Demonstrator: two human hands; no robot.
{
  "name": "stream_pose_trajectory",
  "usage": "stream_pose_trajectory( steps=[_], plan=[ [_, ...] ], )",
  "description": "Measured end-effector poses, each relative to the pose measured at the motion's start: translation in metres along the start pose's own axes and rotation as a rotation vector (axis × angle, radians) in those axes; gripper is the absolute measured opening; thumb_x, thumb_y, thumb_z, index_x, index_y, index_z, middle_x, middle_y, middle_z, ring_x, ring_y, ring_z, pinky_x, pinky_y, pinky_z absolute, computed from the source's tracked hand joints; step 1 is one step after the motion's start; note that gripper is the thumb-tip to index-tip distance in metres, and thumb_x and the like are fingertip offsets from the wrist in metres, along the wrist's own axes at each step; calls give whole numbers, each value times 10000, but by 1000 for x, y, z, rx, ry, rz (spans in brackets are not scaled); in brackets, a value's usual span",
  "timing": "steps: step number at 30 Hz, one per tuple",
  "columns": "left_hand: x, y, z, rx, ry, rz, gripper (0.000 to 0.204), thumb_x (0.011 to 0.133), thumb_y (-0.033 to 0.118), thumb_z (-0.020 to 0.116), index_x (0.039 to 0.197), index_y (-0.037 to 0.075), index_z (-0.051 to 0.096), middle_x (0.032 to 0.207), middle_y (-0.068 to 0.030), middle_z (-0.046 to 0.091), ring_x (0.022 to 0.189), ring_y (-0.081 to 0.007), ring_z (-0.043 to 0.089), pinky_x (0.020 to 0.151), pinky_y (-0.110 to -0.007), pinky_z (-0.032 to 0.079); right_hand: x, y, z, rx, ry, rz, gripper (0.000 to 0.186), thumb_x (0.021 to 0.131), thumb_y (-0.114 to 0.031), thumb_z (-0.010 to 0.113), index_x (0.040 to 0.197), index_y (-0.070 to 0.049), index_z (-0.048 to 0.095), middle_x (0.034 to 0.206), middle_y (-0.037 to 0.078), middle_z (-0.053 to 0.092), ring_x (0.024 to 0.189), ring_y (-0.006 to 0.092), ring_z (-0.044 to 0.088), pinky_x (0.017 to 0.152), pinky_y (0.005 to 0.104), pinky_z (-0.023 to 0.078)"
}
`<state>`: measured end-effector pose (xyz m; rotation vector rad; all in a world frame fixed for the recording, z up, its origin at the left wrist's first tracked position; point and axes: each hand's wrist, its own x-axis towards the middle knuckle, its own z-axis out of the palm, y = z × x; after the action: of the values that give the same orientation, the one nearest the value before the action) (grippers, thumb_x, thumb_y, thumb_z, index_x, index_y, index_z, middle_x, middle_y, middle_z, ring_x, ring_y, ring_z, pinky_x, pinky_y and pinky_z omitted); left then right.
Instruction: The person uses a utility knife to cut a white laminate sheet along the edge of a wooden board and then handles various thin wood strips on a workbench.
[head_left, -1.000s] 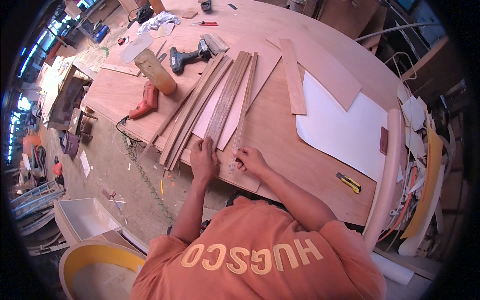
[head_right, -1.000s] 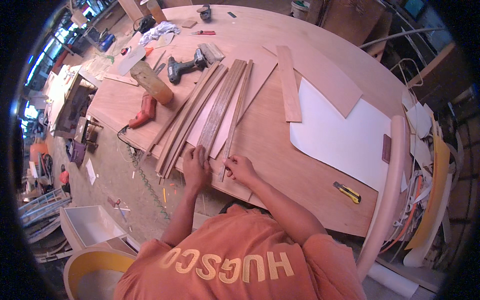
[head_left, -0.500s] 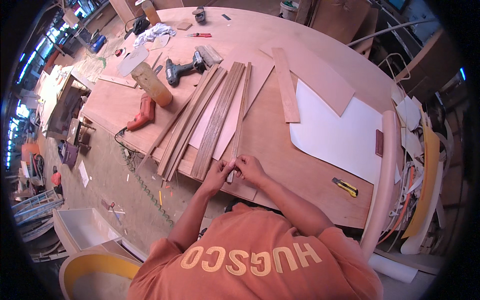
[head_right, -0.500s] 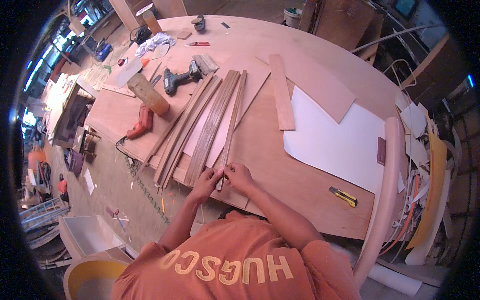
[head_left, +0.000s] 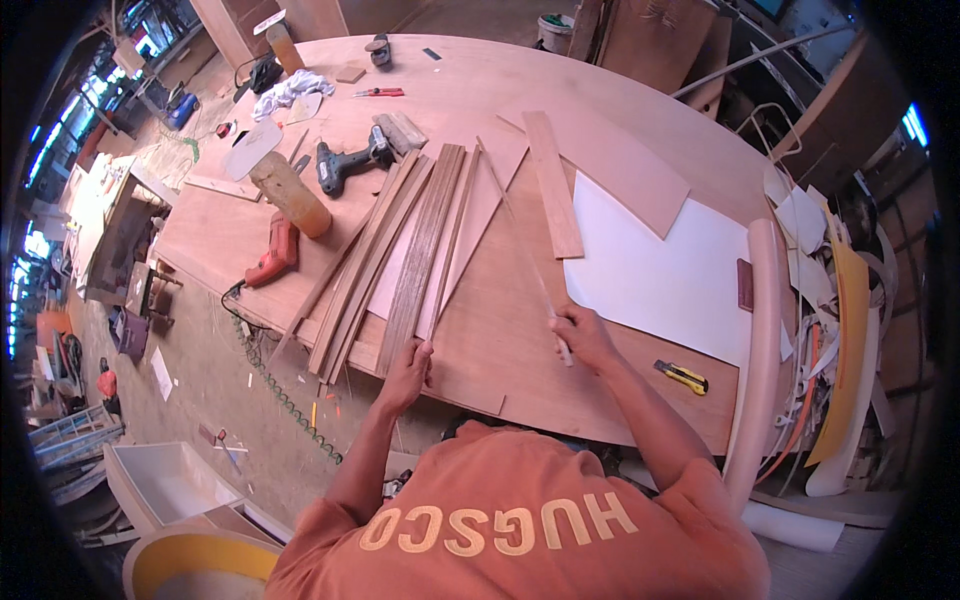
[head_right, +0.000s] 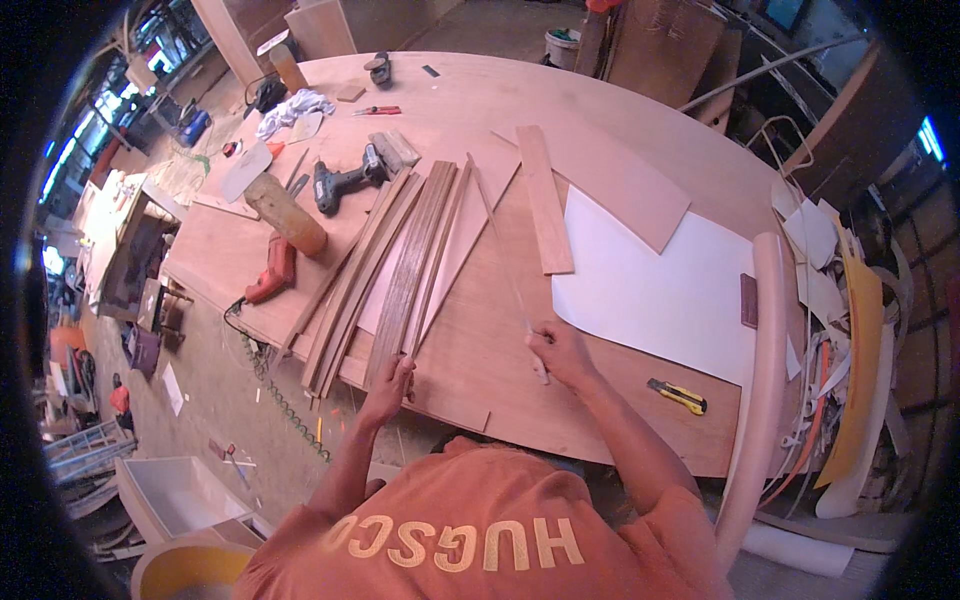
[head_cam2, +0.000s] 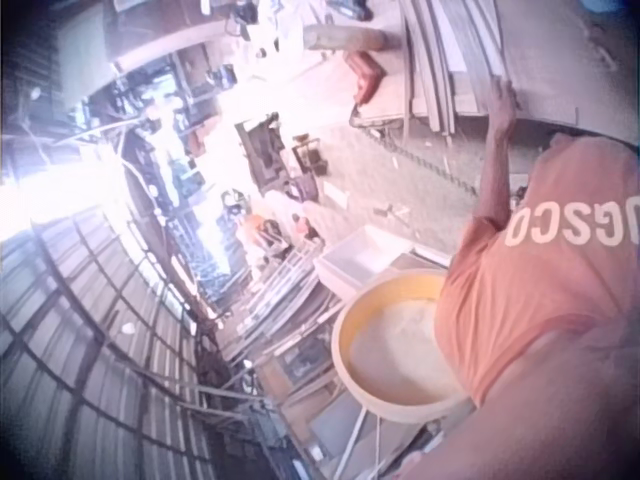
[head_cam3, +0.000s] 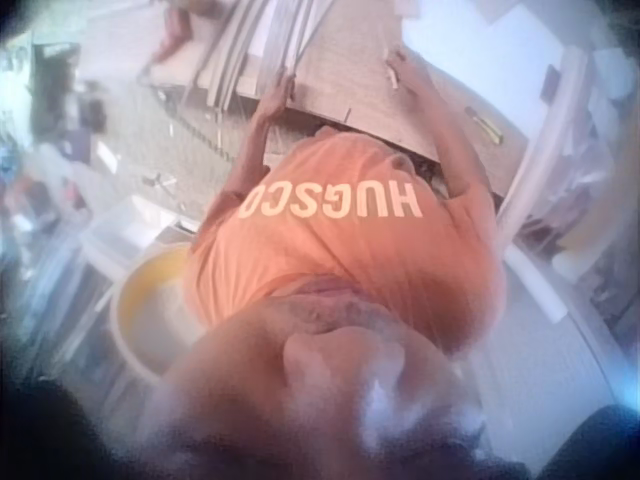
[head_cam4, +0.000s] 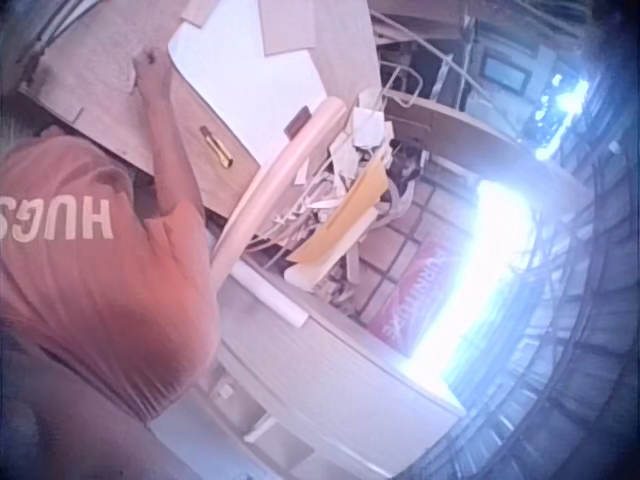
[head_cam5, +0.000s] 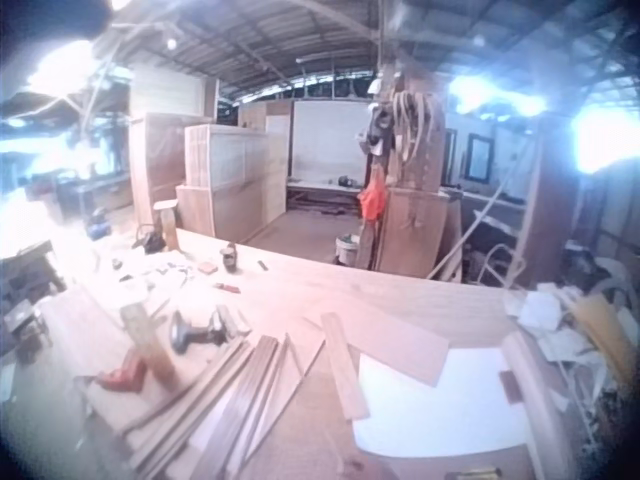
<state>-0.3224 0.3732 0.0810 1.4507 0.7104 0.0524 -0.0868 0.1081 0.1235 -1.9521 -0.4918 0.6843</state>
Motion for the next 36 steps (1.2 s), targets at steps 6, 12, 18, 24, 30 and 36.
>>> stream_pose_trajectory(
  steps=[6, 12, 18, 24, 30, 36],
  plan=[
    [1, 7, 8, 421, 147, 178, 364, 1009, 352, 698, 1108, 28, 567, 810, -83, 580, 674, -213, 594, 633, -383, 538, -40, -15, -15, 559, 26, 193, 173, 997, -126, 653, 1139, -46, 596, 816, 6, 591, 610, 88, 612, 447, 225, 490],
    [-6, -6, 23, 1075, 401, 279, 260, 909, 222, 720, 1040, 39, 589, 929, -181, 681, 828, -395, 696, 719, -513, 562, -71, 7, 0, 626, 234, 174, 203, 1013, -190, 691, 1103, -73, 551, 793, -11, 583, 560, 35, 530, 417, 197, 427],
    [-18, 3, 41, 1196, 482, 225, 393, 876, 274, 754, 1172, 63, 605, 1065, -189, 666, 963, -399, 688, 770, -527, 562, -102, 32, -20, 511, 321, 136, 227, 1000, -204, 728, 1056, -67, 556, 738, -19, 572, 544, 39, 533, 420, 208, 429],
    [-9, 40, 96, 917, 422, 564, 470, 953, 212, 747, 1344, 28, 563, 1122, -179, 635, 1008, -330, 664, 786, -456, 552, -129, 54, -77, 232, 391, 44, 290, 948, -172, 790, 1058, -34, 560, 786, 29, 649, 596, 65, 600, 468, 225, 488],
    [15, 69, 233, 1, -81, 236, 417, 1021, 216, 699, 1345, 3, 547, 1073, -88, 665, 937, -162, 679, 717, -300, 550, -156, 87, -147, 68, 362, -59, 285, 913, -180, 824, 1023, -15, 619, 809, 72, 682, 714, 144, 672, 627, 307, 550],
    [10, 87, 379, -377, -158, 154, 467, 1022, 213, 707, 1371, -13, 494, 1096, -112, 665, 953, -198, 716, 737, -290, 585, -190, 115, -231, -321, 258, -224, 312, 891, -220, 824, 1040, -9, 648, 874, 165, 694, 770, 302, 708, 683, 418, 556]
  ],
)
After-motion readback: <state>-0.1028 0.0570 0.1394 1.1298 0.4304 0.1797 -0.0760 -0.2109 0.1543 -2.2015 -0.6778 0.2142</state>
